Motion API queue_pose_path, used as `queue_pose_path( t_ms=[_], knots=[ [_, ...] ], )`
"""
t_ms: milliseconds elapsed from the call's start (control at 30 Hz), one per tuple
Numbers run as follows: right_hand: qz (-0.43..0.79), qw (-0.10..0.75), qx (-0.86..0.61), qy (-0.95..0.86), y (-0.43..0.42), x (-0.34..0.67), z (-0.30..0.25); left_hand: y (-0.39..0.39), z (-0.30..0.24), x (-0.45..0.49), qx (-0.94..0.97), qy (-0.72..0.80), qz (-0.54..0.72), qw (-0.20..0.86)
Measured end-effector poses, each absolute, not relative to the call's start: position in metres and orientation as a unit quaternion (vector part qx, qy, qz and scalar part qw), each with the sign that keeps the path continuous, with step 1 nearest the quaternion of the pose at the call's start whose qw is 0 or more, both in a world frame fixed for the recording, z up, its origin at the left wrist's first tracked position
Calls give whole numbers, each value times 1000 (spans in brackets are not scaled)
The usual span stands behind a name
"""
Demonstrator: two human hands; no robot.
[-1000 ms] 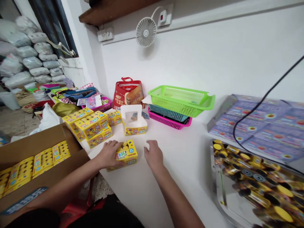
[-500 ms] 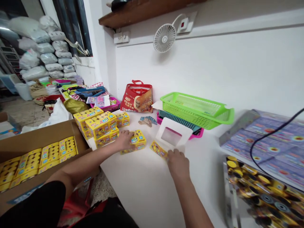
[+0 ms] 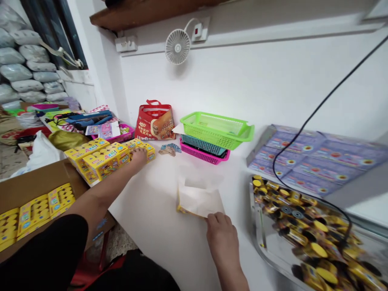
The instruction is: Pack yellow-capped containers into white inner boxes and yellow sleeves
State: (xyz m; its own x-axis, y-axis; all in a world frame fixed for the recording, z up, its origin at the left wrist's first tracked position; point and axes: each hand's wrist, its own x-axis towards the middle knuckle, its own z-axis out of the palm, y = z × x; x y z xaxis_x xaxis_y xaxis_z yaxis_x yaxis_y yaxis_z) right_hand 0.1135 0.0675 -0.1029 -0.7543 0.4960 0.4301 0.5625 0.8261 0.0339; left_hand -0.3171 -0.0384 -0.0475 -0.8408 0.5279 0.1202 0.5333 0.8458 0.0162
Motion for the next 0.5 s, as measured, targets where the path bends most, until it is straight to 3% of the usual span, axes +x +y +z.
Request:
queue_pose_path(
  t_ms=[167,333,400,500],
  knots=[
    [-76,215,-258,-939,61,105,-98,-39,-49,-322,-252,-965,-37,68],
    [-51,161,-292,-942,45,90,-87,-40,-43,-305,-253,-959,-95,80],
    [-33,137,-316,-938,39,87,-84,-36,-49,-286,-306,-911,-260,95],
    [3,124,-326,-937,30,90,-79,-25,-72,-242,-396,-759,-514,-59]
  ],
)
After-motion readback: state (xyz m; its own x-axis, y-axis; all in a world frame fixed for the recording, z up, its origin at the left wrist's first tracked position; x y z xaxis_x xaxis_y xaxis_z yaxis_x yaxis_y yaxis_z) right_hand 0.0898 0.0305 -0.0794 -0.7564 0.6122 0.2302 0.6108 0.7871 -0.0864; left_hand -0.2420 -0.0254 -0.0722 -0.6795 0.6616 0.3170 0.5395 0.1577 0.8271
